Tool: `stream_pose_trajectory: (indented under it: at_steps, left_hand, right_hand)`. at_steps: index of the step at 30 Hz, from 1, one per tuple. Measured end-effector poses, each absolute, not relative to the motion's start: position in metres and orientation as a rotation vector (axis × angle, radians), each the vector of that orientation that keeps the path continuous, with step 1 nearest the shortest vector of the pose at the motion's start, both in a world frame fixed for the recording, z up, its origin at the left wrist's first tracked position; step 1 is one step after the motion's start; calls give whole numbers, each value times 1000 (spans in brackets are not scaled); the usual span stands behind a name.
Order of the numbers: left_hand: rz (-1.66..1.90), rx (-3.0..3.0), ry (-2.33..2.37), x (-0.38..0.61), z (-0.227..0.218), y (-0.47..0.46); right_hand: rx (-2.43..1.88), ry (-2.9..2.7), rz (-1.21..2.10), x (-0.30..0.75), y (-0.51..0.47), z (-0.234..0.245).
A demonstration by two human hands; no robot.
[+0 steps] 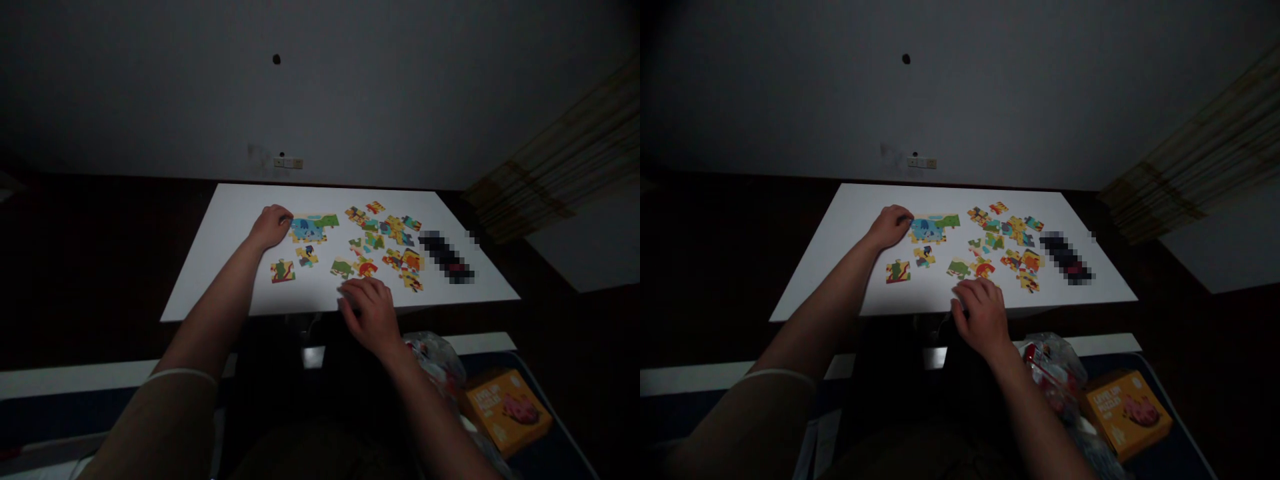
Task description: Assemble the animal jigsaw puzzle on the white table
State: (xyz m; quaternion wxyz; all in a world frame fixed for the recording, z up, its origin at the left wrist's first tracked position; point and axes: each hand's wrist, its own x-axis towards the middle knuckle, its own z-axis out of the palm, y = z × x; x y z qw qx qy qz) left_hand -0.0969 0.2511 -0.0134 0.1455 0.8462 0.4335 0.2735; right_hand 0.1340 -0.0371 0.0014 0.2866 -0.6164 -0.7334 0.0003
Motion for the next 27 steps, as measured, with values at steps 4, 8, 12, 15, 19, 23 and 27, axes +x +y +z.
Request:
stream_pose_trajectory:
  at_steps: [4,8,12,15,19,23,27]
  left_hand:
    - [805,2407,1273,-98,-13,250]
    - [851,2385,1239,-99,-14,250]
    - [854,2372,1247,-99,-14,250]
    - [864,2373,1241,-98,-15,250]
    - [869,2381,1233,-98,-16,251]
    - [862,2399,1233,-97,-15,250]
    - [853,2396,1247,-98,-14,248]
  right_hand:
    - [-1656,-2074,29,116,-11,11]
    - [-1709,-2106,15,126,6,9]
    - [-1727,-2064,-13,148,8,-1]
    - [-1707,-2037,-39,151,7,-1]
    - [-1657,-2102,21,124,10,10]
    - [-1624,-2167,54,84,22,12]
    - [-1665,-2146,14,67,30,5]
